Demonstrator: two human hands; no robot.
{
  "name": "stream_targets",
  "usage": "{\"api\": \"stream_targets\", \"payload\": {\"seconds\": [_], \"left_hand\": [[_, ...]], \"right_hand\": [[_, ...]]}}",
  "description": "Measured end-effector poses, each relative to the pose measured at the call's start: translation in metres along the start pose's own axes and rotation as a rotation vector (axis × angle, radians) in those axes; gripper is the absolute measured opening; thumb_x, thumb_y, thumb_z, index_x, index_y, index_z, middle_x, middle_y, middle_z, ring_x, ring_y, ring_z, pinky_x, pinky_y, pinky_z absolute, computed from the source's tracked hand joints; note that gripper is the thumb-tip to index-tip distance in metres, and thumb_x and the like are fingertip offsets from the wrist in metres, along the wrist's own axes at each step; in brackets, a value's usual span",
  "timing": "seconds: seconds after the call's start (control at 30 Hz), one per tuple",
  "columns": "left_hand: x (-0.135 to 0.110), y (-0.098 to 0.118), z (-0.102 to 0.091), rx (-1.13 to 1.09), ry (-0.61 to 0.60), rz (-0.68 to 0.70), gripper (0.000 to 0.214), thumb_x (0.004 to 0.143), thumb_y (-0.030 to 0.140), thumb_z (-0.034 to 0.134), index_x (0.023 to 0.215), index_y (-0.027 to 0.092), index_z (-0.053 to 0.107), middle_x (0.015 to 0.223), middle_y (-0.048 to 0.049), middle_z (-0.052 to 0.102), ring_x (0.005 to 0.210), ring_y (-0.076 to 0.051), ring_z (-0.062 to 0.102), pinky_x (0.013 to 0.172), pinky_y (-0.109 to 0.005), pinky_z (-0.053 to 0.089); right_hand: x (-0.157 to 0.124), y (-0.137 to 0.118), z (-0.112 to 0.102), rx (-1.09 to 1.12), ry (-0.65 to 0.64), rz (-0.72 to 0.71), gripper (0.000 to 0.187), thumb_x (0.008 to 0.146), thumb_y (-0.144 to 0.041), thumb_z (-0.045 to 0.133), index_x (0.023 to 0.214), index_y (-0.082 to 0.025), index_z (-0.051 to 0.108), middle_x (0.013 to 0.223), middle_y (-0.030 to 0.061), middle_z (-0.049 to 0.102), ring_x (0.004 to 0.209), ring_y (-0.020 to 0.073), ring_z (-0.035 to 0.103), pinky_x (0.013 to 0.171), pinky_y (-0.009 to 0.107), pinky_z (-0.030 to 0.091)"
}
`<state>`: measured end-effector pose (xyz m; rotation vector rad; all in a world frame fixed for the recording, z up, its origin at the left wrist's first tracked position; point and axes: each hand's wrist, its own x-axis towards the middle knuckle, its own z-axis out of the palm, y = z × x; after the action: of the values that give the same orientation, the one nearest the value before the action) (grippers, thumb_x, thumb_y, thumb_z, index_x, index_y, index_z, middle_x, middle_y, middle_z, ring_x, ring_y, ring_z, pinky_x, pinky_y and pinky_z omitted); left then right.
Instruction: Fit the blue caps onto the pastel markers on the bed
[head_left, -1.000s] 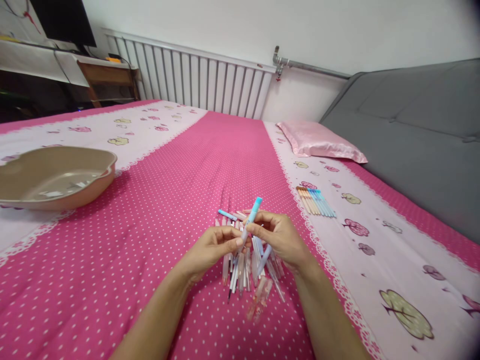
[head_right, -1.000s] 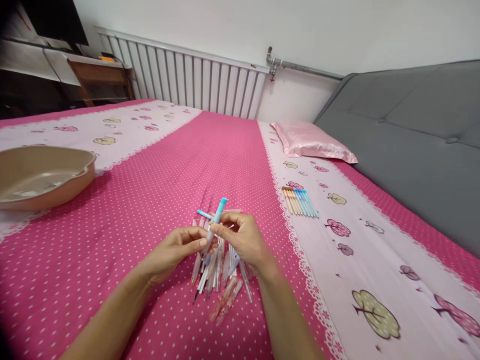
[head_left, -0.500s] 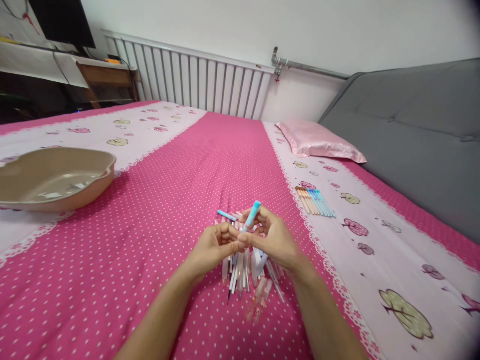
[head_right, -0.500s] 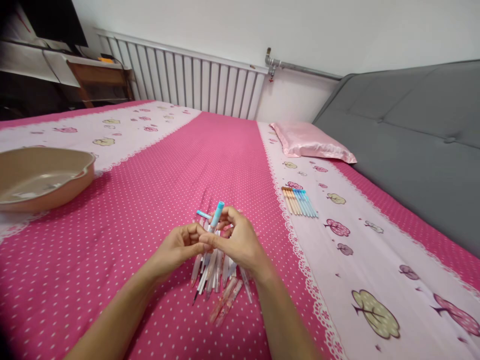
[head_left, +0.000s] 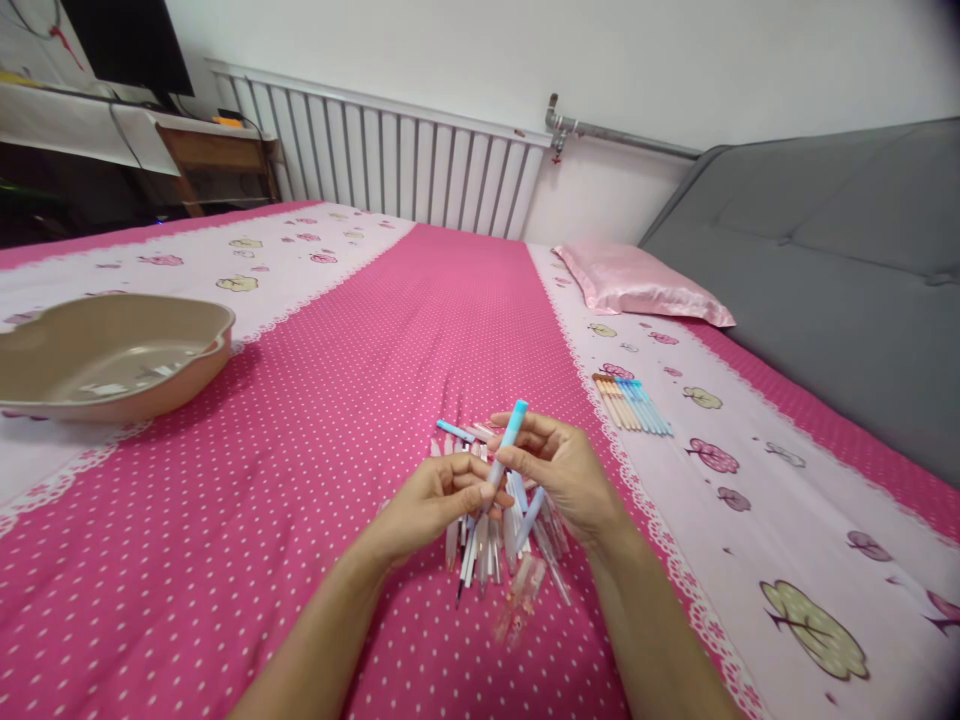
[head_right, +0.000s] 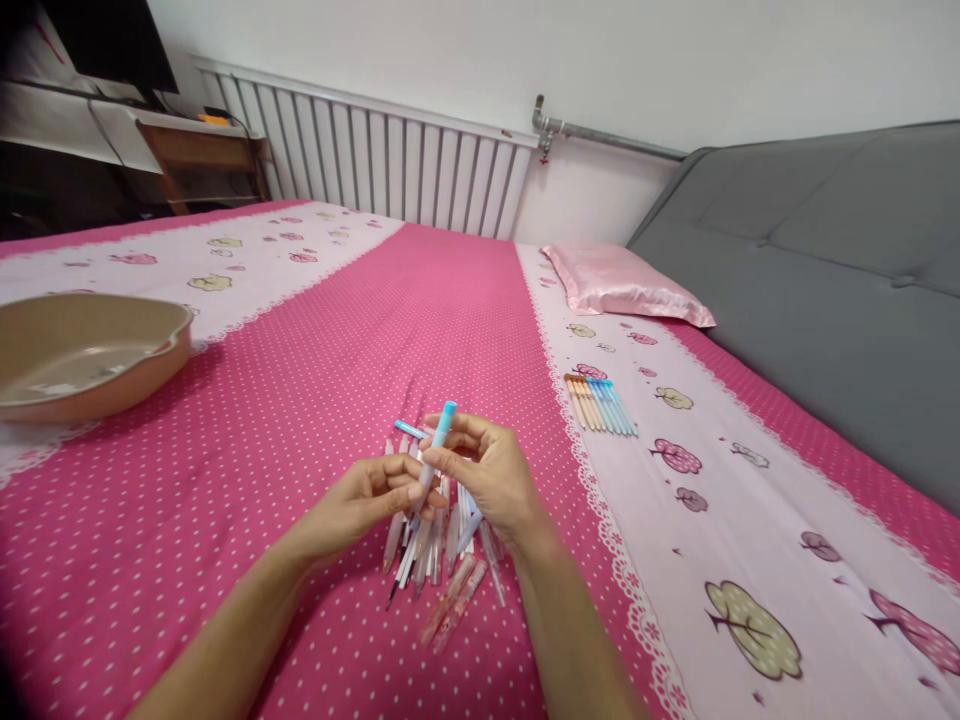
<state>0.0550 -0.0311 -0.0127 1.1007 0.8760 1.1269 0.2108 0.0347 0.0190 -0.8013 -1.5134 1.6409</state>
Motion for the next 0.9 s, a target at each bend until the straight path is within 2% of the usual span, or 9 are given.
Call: {"api": "stream_targets", "payload": {"seconds": [0.17,0.27,0.43,0.47,0.53,0.6,0.67,0.77,0.9], "left_hand": [[0.003,-0.006,-0.001,-0.007,0.070,0.003,0.034,0.066,0.039,0.079,0.078,0.012,0.063,0.072,-0.0060,0.068,0.065,-0.013,0.061,0.065,-0.025,0.045],[0.002,-0.006,-0.001,-0.004,0.064,-0.002,0.034,0.067,0.038,0.079,0.081,0.012,0.062,0.075,-0.0059,0.068,0.067,-0.013,0.061,0.068,-0.026,0.046],[-0.003,0.002,-0.001,0.010,-0.018,-0.002,0.031,0.080,0.043,0.066,0.090,0.013,0.067,0.083,-0.0091,0.069,0.075,-0.016,0.063,0.073,-0.027,0.046],[-0.004,0.003,0.000,0.012,-0.030,-0.003,0.031,0.082,0.043,0.064,0.092,0.013,0.067,0.084,-0.0096,0.070,0.077,-0.017,0.063,0.074,-0.028,0.046],[-0.005,0.006,0.000,0.022,-0.045,0.000,0.030,0.084,0.042,0.061,0.092,0.014,0.068,0.086,-0.0102,0.070,0.080,-0.018,0.064,0.077,-0.030,0.047],[-0.005,0.007,0.001,0.036,-0.068,0.008,0.030,0.085,0.041,0.059,0.092,0.013,0.068,0.088,-0.0107,0.070,0.081,-0.019,0.064,0.078,-0.030,0.047],[-0.005,0.007,0.001,0.050,-0.088,0.014,0.030,0.086,0.041,0.058,0.093,0.013,0.068,0.089,-0.0109,0.070,0.081,-0.018,0.064,0.078,-0.030,0.047],[-0.004,0.005,0.000,0.040,-0.080,0.019,0.029,0.082,0.042,0.064,0.087,0.013,0.066,0.086,-0.0103,0.070,0.079,-0.018,0.064,0.076,-0.030,0.047],[-0.001,-0.002,0.000,0.004,0.024,0.026,0.030,0.070,0.038,0.076,0.073,0.014,0.059,0.074,-0.0053,0.066,0.069,-0.015,0.062,0.068,-0.028,0.046]], "right_hand": [[0.001,0.005,0.005,-0.031,0.024,-0.057,0.036,0.060,-0.031,0.082,0.091,-0.019,0.069,0.066,-0.0017,0.063,0.064,0.0128,0.059,0.065,0.027,0.047],[0.000,0.005,0.005,-0.053,0.039,-0.055,0.041,0.060,-0.030,0.083,0.096,-0.020,0.067,0.075,-0.0010,0.064,0.067,0.0123,0.058,0.066,0.027,0.048],[-0.004,-0.002,0.000,0.106,-0.219,0.006,0.045,0.075,-0.033,0.072,0.118,-0.027,0.059,0.112,0.0055,0.064,0.098,0.0173,0.061,0.080,0.031,0.052],[-0.005,-0.003,-0.001,0.130,-0.255,0.020,0.044,0.078,-0.033,0.069,0.120,-0.028,0.058,0.114,0.0059,0.064,0.098,0.0177,0.061,0.078,0.031,0.053],[-0.005,-0.004,-0.002,0.150,-0.276,0.040,0.041,0.080,-0.034,0.067,0.120,-0.027,0.059,0.113,0.0059,0.065,0.085,0.0161,0.064,0.067,0.029,0.054],[-0.005,-0.004,-0.003,0.149,-0.268,0.044,0.038,0.079,-0.034,0.067,0.117,-0.026,0.061,0.107,0.0050,0.067,0.070,0.0130,0.062,0.058,0.026,0.053],[-0.004,-0.003,-0.003,0.132,-0.245,0.038,0.037,0.077,-0.033,0.069,0.113,-0.026,0.064,0.099,0.0039,0.069,0.068,0.0126,0.063,0.058,0.026,0.053],[-0.003,-0.002,-0.003,0.097,-0.181,0.025,0.038,0.071,-0.032,0.075,0.107,-0.023,0.067,0.089,0.0033,0.071,0.078,0.0164,0.066,0.068,0.030,0.055],[-0.002,0.000,0.000,0.044,-0.114,-0.012,0.037,0.062,-0.029,0.081,0.097,-0.021,0.070,0.083,0.0026,0.072,0.080,0.0169,0.067,0.078,0.033,0.053]]}}
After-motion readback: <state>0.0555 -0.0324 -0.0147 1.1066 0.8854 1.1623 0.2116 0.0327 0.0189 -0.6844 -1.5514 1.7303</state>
